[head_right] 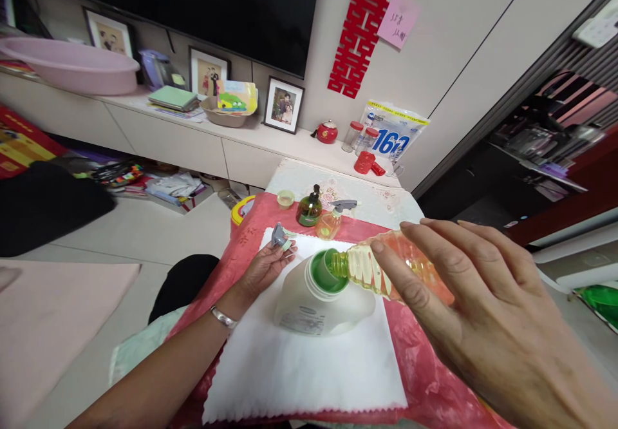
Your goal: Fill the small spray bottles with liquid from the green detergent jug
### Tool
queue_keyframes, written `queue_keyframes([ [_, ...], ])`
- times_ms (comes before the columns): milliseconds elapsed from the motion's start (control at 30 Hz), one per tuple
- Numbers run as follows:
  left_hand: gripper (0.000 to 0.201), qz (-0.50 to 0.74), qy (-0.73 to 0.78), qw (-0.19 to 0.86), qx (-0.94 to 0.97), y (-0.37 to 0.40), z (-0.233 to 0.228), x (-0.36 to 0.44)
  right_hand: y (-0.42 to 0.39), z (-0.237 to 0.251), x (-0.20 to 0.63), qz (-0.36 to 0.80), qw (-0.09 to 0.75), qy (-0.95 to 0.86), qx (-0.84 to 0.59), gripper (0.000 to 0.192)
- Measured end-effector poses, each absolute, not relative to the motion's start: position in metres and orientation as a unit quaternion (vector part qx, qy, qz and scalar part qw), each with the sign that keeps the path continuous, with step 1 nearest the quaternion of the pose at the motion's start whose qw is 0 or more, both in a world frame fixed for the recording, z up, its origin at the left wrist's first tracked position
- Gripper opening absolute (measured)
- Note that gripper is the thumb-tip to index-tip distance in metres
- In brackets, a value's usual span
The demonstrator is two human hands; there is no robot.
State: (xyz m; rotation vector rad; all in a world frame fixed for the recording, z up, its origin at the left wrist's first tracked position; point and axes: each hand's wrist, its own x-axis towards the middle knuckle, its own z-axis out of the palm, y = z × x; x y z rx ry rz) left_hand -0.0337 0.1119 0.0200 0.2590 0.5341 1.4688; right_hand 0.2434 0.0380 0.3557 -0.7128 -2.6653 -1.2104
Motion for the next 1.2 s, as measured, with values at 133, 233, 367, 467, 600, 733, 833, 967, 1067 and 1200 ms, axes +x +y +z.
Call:
queue_keyframes([
  [133,0.031,0.658,0.244,0.702,0.118,0.111,0.021,-0.034,0.038,0.358,0.243,-0.39,0.063,-0.886,-0.244,0.065],
  [233,0.031,0.659,0.247,0.7,0.119,0.111,0.022,-0.034,0.039,0.359,0.243,-0.39,0.064,-0.888,-0.234,0.063],
  [367,0.031,0.66,0.247,0.7,0.117,0.111,0.023,-0.033,0.039,0.362,0.24,-0.399,0.056,-0.889,-0.22,0.061],
  [467,0.033,0.659,0.244,0.701,0.119,0.111,0.022,-0.033,0.039,0.364,0.237,-0.403,0.051,-0.887,-0.22,0.063],
  [600,0.034,0.66,0.241,0.702,0.121,0.111,0.021,-0.034,0.04,0.367,0.235,-0.401,0.052,-0.889,-0.213,0.064],
  [733,0.032,0.66,0.239,0.702,0.12,0.111,0.022,-0.034,0.04,0.368,0.234,-0.401,0.05,-0.89,-0.21,0.061],
  [833,0.033,0.66,0.241,0.702,0.117,0.111,0.022,-0.034,0.041,0.368,0.234,-0.398,0.059,-0.891,-0.212,0.057],
  [967,0.033,0.664,0.242,0.699,0.113,0.111,0.023,-0.033,0.042,0.369,0.232,-0.387,0.08,-0.896,-0.204,0.052],
  [1067,0.031,0.663,0.241,0.701,0.108,0.11,0.025,-0.033,0.043,0.371,0.23,-0.383,0.08,-0.899,-0.196,0.051],
  [1200,0.029,0.663,0.237,0.702,0.103,0.11,0.027,-0.033,0.043,0.372,0.228,-0.388,0.076,-0.899,-0.188,0.055],
])
